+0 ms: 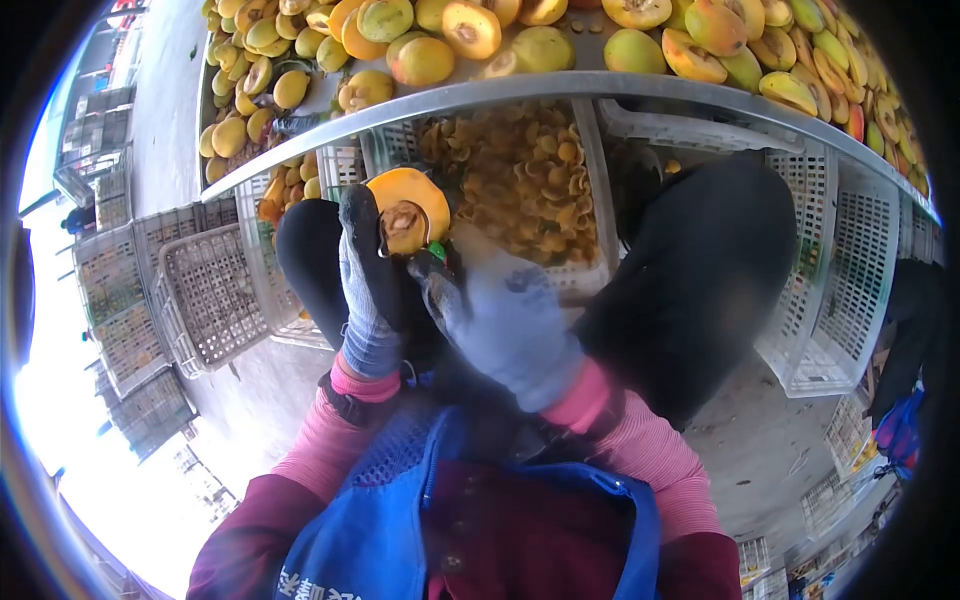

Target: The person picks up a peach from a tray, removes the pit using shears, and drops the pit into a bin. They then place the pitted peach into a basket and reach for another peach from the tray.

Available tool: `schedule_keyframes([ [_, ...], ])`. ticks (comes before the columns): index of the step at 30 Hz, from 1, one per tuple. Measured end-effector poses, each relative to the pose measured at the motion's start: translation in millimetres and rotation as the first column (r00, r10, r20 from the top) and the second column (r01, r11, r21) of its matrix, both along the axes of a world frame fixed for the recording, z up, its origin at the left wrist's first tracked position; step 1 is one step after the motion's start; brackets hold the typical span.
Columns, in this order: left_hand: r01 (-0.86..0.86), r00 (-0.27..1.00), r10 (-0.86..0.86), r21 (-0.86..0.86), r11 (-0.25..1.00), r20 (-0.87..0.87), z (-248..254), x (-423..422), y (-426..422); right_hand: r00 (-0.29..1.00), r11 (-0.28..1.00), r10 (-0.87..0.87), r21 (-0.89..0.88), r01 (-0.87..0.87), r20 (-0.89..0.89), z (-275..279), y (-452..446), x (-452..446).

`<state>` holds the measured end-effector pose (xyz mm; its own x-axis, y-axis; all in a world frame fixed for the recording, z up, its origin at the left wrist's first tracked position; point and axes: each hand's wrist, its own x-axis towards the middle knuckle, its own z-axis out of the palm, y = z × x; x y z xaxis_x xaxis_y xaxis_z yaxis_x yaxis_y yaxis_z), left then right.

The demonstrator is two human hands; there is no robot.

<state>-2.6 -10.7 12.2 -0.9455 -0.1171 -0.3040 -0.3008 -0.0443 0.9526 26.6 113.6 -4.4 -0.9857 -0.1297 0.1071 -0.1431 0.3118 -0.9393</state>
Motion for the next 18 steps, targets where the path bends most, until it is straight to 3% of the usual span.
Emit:
schedule_keyframes([
  [2,-0.088,0.996,0.088,0.008,0.996,-0.027,0,4,10,0.997,0.994,-0.077,-0.073,0.078,0.013,4,-4,1],
  [6,-0.150,0.982,0.139,-0.078,0.986,-0.124,3,10,20,0.997,0.997,-0.037,0.071,0.042,-0.065,-3,-5,14],
  [9,-0.234,0.951,0.236,0.034,0.972,-0.200,-8,15,23,0.996,0.996,-0.083,0.028,0.084,-0.035,1,-8,18],
  [12,-0.242,0.951,0.245,0.038,0.970,-0.189,-10,15,22,0.985,0.986,-0.167,-0.034,0.165,-0.050,6,-11,15],
  [15,-0.158,0.971,0.147,-0.047,0.986,-0.188,-9,14,19,0.987,0.987,-0.155,-0.048,0.153,-0.042,3,-10,18],
  [17,-0.119,0.871,-0.098,-0.400,0.909,-0.482,-23,14,13,0.995,0.992,-0.094,-0.084,0.095,0.017,-1,-4,20],
  [18,-0.107,0.841,-0.191,-0.502,0.858,-0.506,-24,13,10,0.996,0.992,-0.053,-0.114,0.061,0.067,-3,-1,22],
])
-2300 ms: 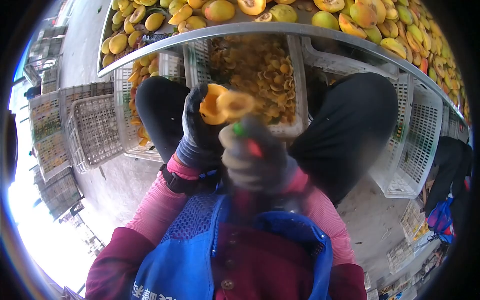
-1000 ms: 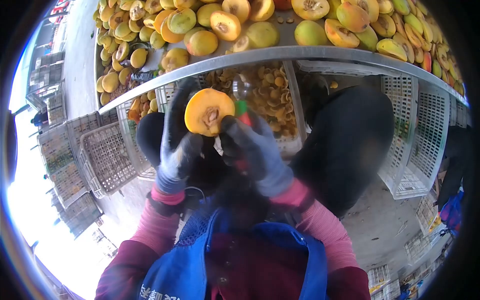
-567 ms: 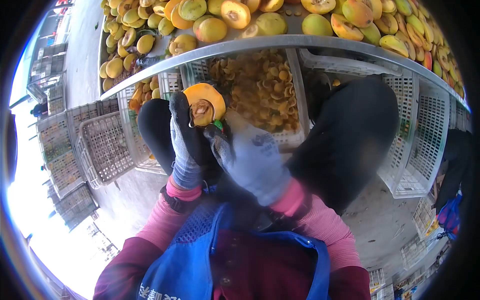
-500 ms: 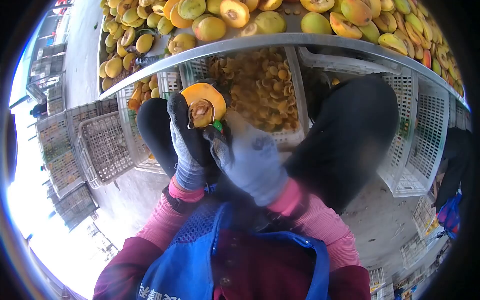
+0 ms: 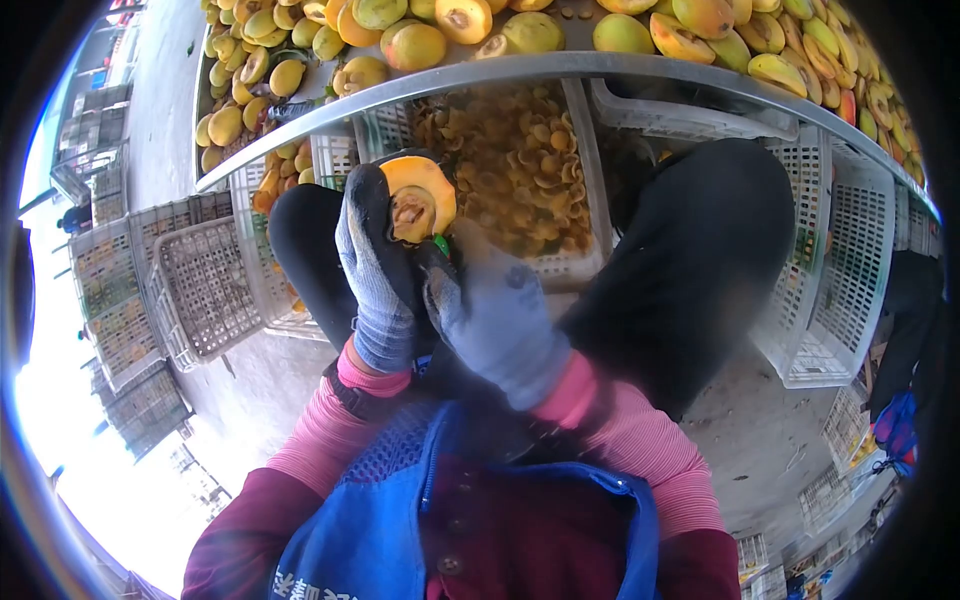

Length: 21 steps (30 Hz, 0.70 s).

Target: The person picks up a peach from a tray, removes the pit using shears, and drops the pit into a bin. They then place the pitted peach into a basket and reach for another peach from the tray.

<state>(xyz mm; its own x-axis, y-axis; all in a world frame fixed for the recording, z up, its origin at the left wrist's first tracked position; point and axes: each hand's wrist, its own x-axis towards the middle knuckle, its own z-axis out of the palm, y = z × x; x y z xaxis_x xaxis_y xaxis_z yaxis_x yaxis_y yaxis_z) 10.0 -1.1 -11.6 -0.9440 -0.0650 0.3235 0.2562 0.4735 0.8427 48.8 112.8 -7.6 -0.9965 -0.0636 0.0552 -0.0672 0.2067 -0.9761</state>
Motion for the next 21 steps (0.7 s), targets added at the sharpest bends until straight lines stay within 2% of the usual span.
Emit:
schedule_keyframes([
  [1,0.030,0.998,-0.037,-0.121,0.992,-0.054,-1,-1,-3,0.995,0.997,0.059,-0.060,-0.054,0.085,-1,4,4],
  [3,0.029,0.970,-0.112,-0.355,0.934,-0.215,-8,-7,-12,0.995,0.992,0.039,-0.122,-0.028,0.088,-14,0,12],
  [4,0.115,0.977,-0.158,-0.278,0.954,-0.139,2,-11,-11,0.999,0.991,-0.047,-0.126,0.049,0.012,-28,-9,15],
  [6,0.243,0.970,-0.244,-0.098,0.965,0.006,22,-19,-9,0.973,0.899,-0.015,-0.423,0.113,0.228,-35,-10,22],
  [7,0.239,0.967,-0.239,0.015,0.971,0.092,26,-21,-9,0.873,0.729,0.188,-0.659,0.183,0.450,-12,-2,16],
  [8,0.222,0.954,-0.243,0.128,0.967,0.177,27,-22,-9,0.776,0.581,0.388,-0.786,0.212,0.497,-4,5,12],
  [9,0.205,0.957,-0.233,0.165,0.965,0.175,25,-24,-7,0.641,0.445,0.566,-0.846,0.293,0.519,5,11,8],
  [11,0.215,0.938,-0.257,0.190,0.958,0.233,26,-23,-8,0.476,0.301,0.788,-0.919,0.256,0.390,3,26,0],
  [13,0.229,0.914,-0.285,0.211,0.950,0.290,26,-22,-9,0.431,0.172,0.846,-0.926,0.336,0.314,1,23,1],
  [14,0.175,0.909,-0.245,0.226,0.958,0.336,26,-18,-7,0.410,0.108,0.871,-0.919,0.380,0.272,-1,20,2],
  [15,0.196,0.927,-0.251,0.212,0.957,0.278,25,-15,-5,0.393,-0.001,0.895,-0.879,0.477,0.213,-3,16,3],
  [17,0.277,0.938,-0.286,0.074,0.958,0.198,10,-8,-14,0.376,-0.195,0.923,-0.737,0.648,0.086,-9,9,5],
  [18,0.307,0.940,-0.304,0.004,0.952,0.155,3,-4,-19,0.388,-0.242,0.921,-0.724,0.645,0.038,-15,7,6],
  [20,0.278,0.934,-0.342,-0.386,0.880,-0.106,-28,4,-33,0.412,-0.335,0.909,-0.692,0.639,-0.060,-26,3,7],
  [21,0.291,0.945,-0.265,-0.124,0.949,0.193,-40,9,-37,0.467,-0.399,0.874,-0.743,0.537,-0.132,-23,6,4],
])
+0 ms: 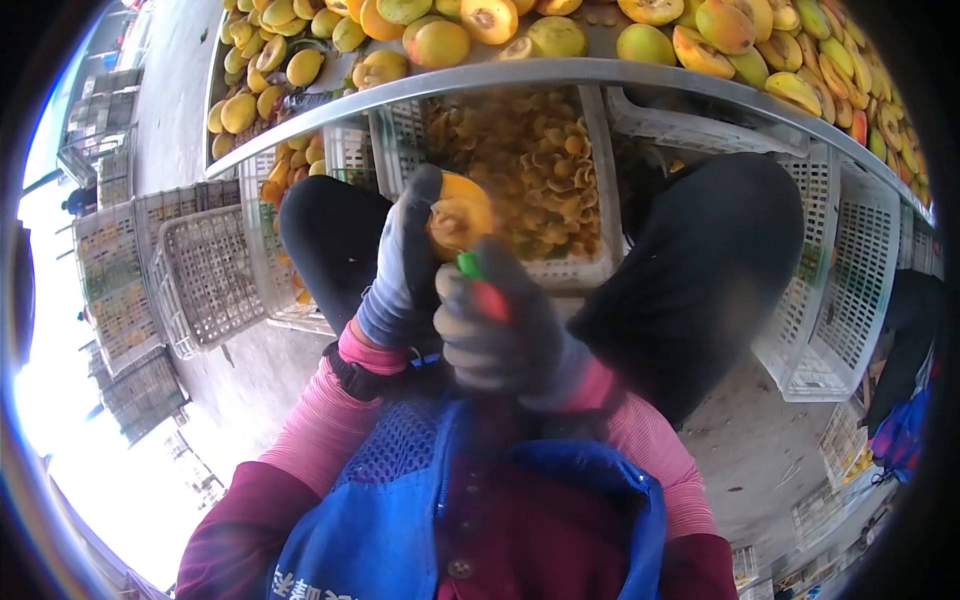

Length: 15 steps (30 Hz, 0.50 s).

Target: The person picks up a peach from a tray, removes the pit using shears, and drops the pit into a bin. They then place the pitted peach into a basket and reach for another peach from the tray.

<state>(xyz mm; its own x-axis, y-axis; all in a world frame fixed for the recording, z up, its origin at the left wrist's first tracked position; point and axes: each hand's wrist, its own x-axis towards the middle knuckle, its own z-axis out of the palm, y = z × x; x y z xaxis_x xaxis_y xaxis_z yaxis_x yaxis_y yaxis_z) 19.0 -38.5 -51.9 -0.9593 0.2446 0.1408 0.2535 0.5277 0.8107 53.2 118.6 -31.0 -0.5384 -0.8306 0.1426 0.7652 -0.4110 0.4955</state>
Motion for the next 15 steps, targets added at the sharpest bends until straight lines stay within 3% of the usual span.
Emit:
schedule_keyframes([
  [1,-0.183,0.933,0.127,0.142,0.973,0.336,-8,3,-3,0.992,0.997,-0.073,-0.034,0.070,-0.103,5,5,-6],
  [2,-0.205,0.975,0.199,0.054,0.977,0.102,-10,12,-3,0.968,0.988,-0.145,-0.080,0.131,-0.206,8,8,-11],
  [5,-0.508,0.858,0.445,0.292,0.810,0.257,27,2,-30,0.991,0.996,0.006,0.085,-0.018,0.133,-31,-2,0],
  [6,-0.564,0.826,0.509,0.333,0.756,0.244,39,-5,-54,0.961,0.993,0.109,0.020,-0.118,0.254,-50,-9,8],
  [8,-0.624,0.779,0.609,0.283,0.728,0.151,57,-27,-115,0.973,0.890,0.171,0.398,-0.221,0.157,-29,-7,2],
  [9,-0.641,0.766,0.639,0.024,0.767,0.066,62,-35,-142,0.970,0.786,0.212,0.569,-0.241,0.119,-19,-6,-2],
  [10,-0.569,0.739,0.646,-0.689,0.449,-0.190,74,-43,-152,0.979,0.759,0.196,0.623,-0.190,0.060,-16,-5,-8],
  [11,-0.511,0.797,0.462,-0.843,0.170,-0.390,64,-47,-165,0.979,0.757,0.184,0.623,-0.195,0.083,-17,-5,-12],
  [13,-0.543,0.823,0.442,-0.721,0.430,-0.357,75,-76,-137,0.977,0.753,0.160,0.623,-0.212,0.140,-24,-10,-21],
  [14,-0.535,0.811,0.547,-0.642,0.549,-0.207,87,-93,-97,0.981,0.754,0.150,0.627,-0.193,0.121,-30,-13,-22],
  [15,-0.463,0.874,0.452,-0.592,0.660,-0.180,81,-109,-76,0.983,0.754,0.147,0.631,-0.183,0.109,-38,-16,-19],
])
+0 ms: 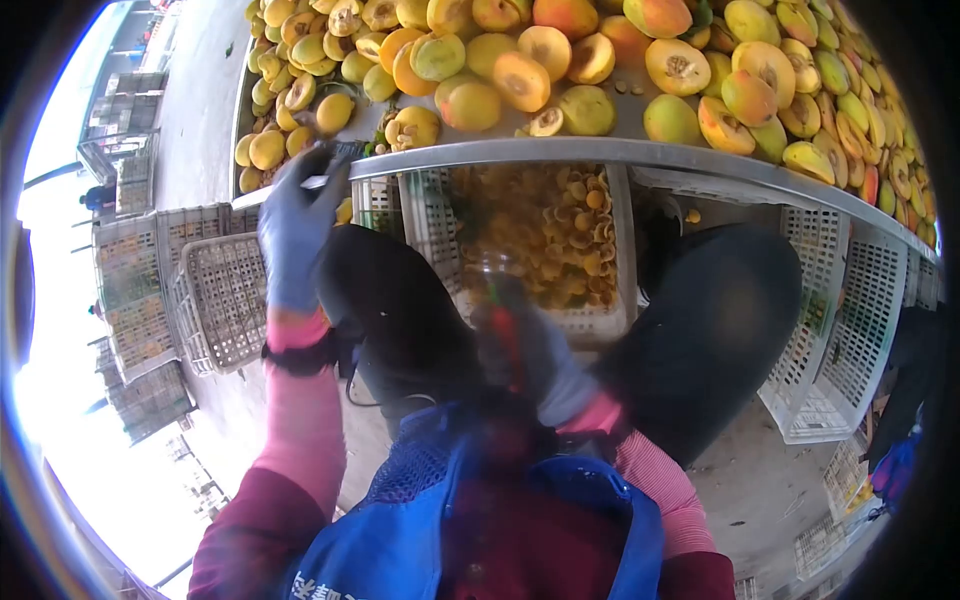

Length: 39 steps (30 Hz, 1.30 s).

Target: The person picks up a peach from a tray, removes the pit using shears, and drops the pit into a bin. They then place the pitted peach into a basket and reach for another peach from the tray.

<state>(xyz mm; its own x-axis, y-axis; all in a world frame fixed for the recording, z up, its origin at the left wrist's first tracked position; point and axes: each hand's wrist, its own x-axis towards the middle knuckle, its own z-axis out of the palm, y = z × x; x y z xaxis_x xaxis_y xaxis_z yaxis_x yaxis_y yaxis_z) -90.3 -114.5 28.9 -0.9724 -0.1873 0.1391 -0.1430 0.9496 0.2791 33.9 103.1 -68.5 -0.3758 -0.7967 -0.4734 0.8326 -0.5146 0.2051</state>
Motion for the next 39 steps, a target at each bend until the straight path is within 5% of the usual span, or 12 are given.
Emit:
schedule_keyframes([
  [3,0.209,0.944,-0.141,-0.210,0.955,0.298,-32,-62,31,0.997,0.964,0.005,0.267,0.014,-0.071,3,0,-3],
  [7,0.417,0.834,-0.317,-0.140,0.898,0.452,-49,-108,17,0.972,0.842,-0.007,0.523,0.132,-0.234,1,8,-10],
  [11,0.362,0.890,-0.408,0.226,0.904,0.203,-45,-77,7,0.968,0.787,-0.053,0.586,0.192,-0.246,9,14,-19],
  [14,0.338,0.933,-0.279,0.818,0.466,-0.227,-45,-42,22,0.958,0.733,-0.043,0.643,0.224,-0.285,1,14,-16],
  [18,0.466,0.869,-0.467,0.591,0.658,-0.165,-19,13,47,0.855,0.687,-0.020,0.614,0.388,-0.518,7,12,-10],
  [21,0.415,0.864,-0.482,0.750,0.515,-0.148,-42,51,65,0.867,0.751,-0.116,0.528,0.397,-0.485,48,9,-32],
  [24,-0.002,0.943,-0.333,0.998,-0.058,-0.018,-36,71,84,0.818,0.789,-0.347,0.329,0.520,-0.459,35,10,-23],
  [27,-0.015,0.952,-0.279,0.928,0.371,0.127,-30,66,96,0.750,0.731,-0.386,0.317,0.604,-0.537,31,4,-18],
  [30,-0.172,0.949,-0.200,0.932,0.318,0.244,-32,71,96,0.687,0.528,0.085,0.617,0.583,-0.722,28,15,-16],
  [32,0.131,0.978,-0.210,0.794,0.594,-0.004,-50,78,94,0.486,0.293,0.341,0.582,0.758,-0.805,38,8,-9],
  [34,-0.037,0.989,-0.121,0.930,0.366,0.087,-41,80,104,0.278,0.121,0.674,0.474,0.872,-0.685,46,7,-3],
  [39,0.329,0.940,-0.217,0.521,0.787,-0.265,-67,105,109,0.318,0.076,0.682,0.497,0.865,-0.658,48,7,1],
])
